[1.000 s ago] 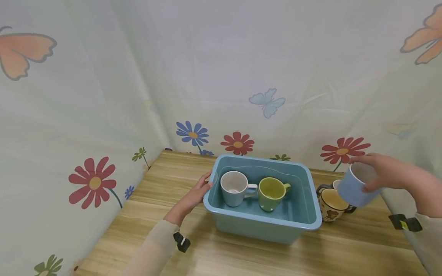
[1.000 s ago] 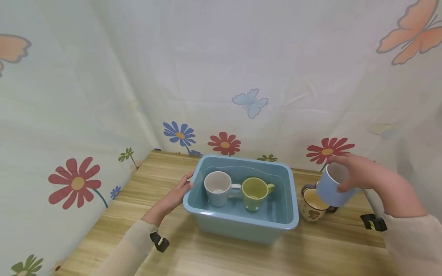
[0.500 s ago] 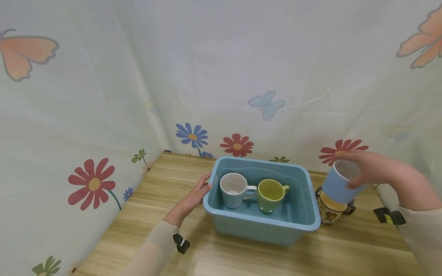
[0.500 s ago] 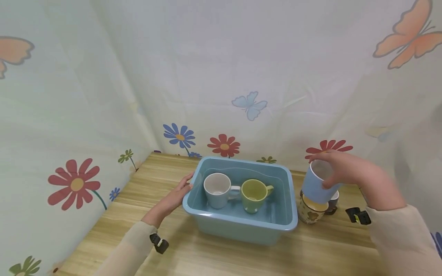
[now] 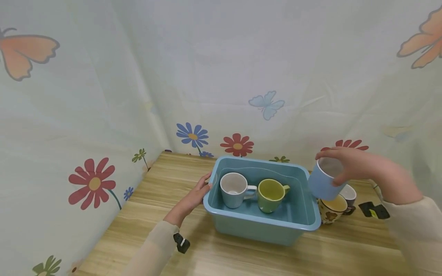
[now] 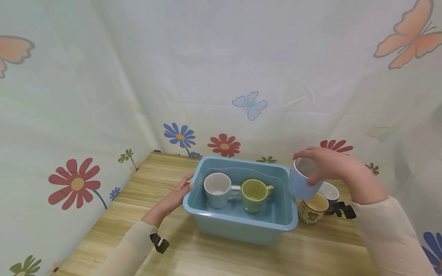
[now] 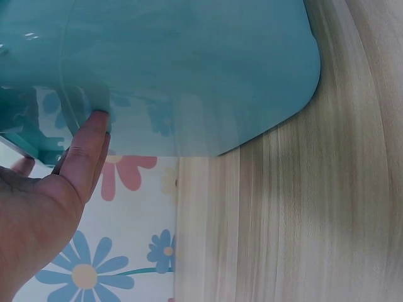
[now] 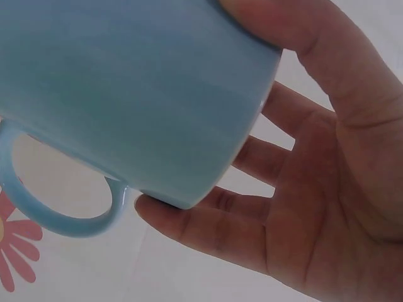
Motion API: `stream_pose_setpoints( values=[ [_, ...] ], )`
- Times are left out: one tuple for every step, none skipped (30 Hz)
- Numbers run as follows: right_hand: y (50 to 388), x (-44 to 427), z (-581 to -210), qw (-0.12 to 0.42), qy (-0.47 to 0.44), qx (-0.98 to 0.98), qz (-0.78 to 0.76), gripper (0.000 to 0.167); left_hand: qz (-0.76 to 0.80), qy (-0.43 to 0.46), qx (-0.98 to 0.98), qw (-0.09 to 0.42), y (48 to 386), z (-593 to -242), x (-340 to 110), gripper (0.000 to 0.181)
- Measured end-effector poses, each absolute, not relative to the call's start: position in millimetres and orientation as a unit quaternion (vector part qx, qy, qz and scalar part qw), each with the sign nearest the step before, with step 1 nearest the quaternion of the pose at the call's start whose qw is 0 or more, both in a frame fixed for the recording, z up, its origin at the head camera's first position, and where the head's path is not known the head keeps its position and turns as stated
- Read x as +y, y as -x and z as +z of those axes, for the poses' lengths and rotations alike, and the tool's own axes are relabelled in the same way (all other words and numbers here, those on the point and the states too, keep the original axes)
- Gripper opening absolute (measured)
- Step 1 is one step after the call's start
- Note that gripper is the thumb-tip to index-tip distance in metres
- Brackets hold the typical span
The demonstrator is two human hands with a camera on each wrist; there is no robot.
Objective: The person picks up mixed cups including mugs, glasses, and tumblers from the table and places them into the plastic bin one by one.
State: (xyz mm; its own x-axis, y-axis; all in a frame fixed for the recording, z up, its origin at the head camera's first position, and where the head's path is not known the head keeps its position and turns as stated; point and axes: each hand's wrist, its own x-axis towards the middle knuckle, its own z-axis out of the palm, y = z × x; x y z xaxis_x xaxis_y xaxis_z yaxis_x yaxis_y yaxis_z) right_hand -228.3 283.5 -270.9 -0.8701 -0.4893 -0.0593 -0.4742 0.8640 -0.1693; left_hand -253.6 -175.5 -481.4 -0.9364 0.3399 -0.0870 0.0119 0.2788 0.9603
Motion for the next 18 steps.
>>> stream_pose_setpoints(
  values=[
    [228.1,280.8,-270.9,0.049,0.251,0.964,-0.074,0.073,0.590,-0.115,0.787,0.139,253.6,-481.7,-176.0,0.063],
    [228.1,278.5,-270.8,0.050,0.256,0.963,-0.074,0.073,0.590,-0.115,0.787,0.141,253.4,-481.7,-176.3,0.063],
    [228.0,275.8,-270.6,0.050,0.258,0.962,-0.075,0.073,0.591,-0.115,0.786,0.143,253.5,-481.4,-176.6,0.064],
    [228.0,273.3,-270.3,0.050,0.261,0.961,-0.075,0.073,0.591,-0.115,0.785,0.144,253.5,-481.2,-177.0,0.064],
    [228.3,270.9,-270.0,0.050,0.265,0.960,-0.077,0.073,0.591,-0.116,0.785,0.143,253.6,-480.6,-177.3,0.064],
    [228.7,268.2,-269.6,0.051,0.267,0.959,-0.081,0.073,0.591,-0.117,0.785,0.143,253.6,-480.0,-177.5,0.064],
    [229.3,265.8,-269.0,0.053,0.270,0.958,-0.084,0.073,0.591,-0.116,0.786,0.142,253.6,-479.2,-177.5,0.064],
    [229.9,263.3,-268.4,0.055,0.272,0.957,-0.088,0.074,0.591,-0.116,0.786,0.142,253.7,-478.7,-177.5,0.064],
    [230.7,260.9,-268.0,0.057,0.273,0.956,-0.092,0.074,0.590,-0.116,0.787,0.142,253.8,-478.3,-177.5,0.064],
    [231.3,258.3,-267.6,0.060,0.273,0.955,-0.096,0.074,0.589,-0.114,0.788,0.141,253.9,-477.9,-177.5,0.064],
    [231.7,255.8,-267.1,0.065,0.273,0.954,-0.101,0.074,0.588,-0.116,0.788,0.142,253.9,-477.6,-177.3,0.064],
    [232.2,253.4,-266.8,0.068,0.276,0.953,-0.106,0.074,0.587,-0.117,0.788,0.143,253.9,-477.6,-177.3,0.064],
    [232.3,250.8,-266.5,0.072,0.277,0.952,-0.110,0.074,0.588,-0.118,0.787,0.145,254.0,-477.7,-177.3,0.064],
    [232.5,248.0,-266.3,0.075,0.278,0.951,-0.114,0.074,0.588,-0.120,0.787,0.147,253.9,-477.9,-177.3,0.064],
    [232.8,245.0,-266.3,0.079,0.279,0.950,-0.119,0.073,0.588,-0.121,0.786,0.148,253.8,-477.9,-177.4,0.064],
    [232.8,241.7,-266.1,0.084,0.280,0.948,-0.125,0.073,0.589,-0.119,0.785,0.149,253.6,-477.9,-177.3,0.064],
    [233.1,238.3,-265.9,0.088,0.284,0.946,-0.129,0.073,0.590,-0.119,0.784,0.149,253.3,-477.8,-177.3,0.064],
    [233.9,234.8,-266.0,0.090,0.290,0.944,-0.130,0.073,0.591,-0.117,0.784,0.149,253.1,-477.9,-177.5,0.064]
  ],
)
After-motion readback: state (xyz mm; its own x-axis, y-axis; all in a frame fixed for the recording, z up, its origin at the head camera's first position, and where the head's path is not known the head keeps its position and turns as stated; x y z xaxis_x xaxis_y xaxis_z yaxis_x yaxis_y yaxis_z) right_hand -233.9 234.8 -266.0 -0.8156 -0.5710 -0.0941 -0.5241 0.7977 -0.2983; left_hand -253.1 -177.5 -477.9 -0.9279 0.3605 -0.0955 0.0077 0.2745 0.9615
